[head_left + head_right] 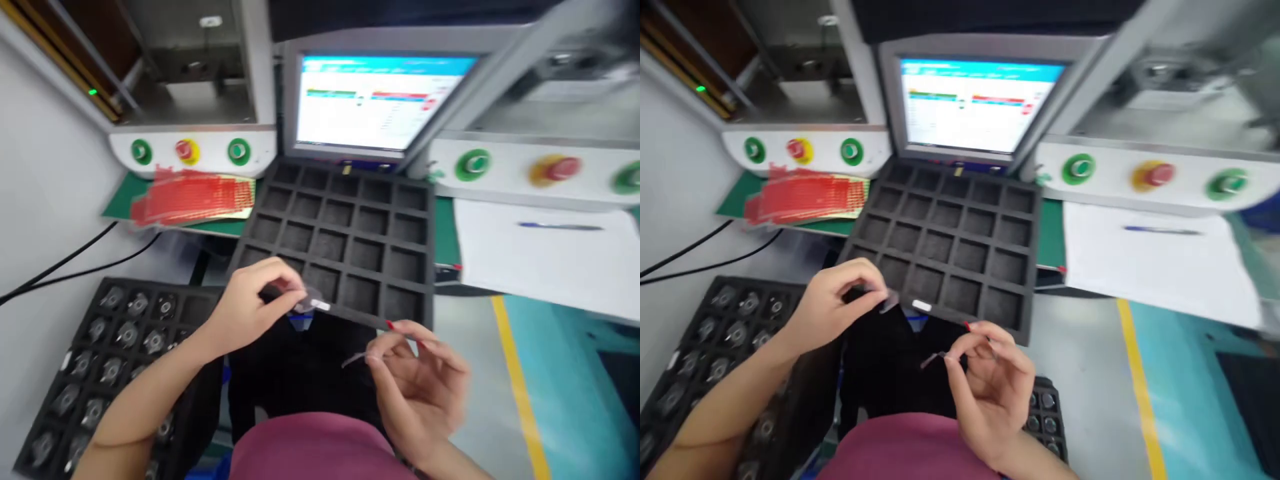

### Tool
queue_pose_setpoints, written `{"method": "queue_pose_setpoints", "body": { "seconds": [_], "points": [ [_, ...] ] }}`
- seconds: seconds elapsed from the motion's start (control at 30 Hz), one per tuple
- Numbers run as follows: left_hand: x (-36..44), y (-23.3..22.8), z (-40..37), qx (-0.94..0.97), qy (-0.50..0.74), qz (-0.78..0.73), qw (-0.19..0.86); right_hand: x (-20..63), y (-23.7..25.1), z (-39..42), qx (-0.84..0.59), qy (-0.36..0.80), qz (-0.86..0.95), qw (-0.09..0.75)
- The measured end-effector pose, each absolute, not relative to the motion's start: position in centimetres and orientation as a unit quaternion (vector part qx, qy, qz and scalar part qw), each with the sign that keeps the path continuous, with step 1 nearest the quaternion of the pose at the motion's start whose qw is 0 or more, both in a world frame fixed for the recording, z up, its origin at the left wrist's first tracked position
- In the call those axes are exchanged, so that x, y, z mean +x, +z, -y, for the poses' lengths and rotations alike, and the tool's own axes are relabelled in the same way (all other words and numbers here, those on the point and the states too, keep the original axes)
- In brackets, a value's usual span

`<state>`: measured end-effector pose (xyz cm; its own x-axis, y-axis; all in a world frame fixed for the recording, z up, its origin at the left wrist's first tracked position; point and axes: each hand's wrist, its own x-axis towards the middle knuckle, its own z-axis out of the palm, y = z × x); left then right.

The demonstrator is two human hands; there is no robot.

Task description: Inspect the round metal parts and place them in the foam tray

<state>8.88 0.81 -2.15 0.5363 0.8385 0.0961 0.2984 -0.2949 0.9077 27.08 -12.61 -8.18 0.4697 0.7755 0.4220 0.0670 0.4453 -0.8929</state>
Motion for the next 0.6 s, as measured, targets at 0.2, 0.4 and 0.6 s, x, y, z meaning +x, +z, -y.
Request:
{"method": "queue_pose_setpoints", "body": {
  "seconds": [0.2,0.4,0.6],
  "points": [
    [28.0,-3.0,-7.9,0.822,0.128,-0.319,0.455,32.7,-9.6,13.9,-0.521,0.153,0.318,0.778],
    [37.8,-6.1,-12.3,0.839,0.063,-0.395,0.368,36.1,-10.3,13.8,-0.525,0.152,0.279,0.79],
    [39.3,-6.8,-13.2,0.84,0.012,-0.461,0.285,39.4,-10.3,12.5,-0.535,0.126,0.261,0.794]
  ]
}}
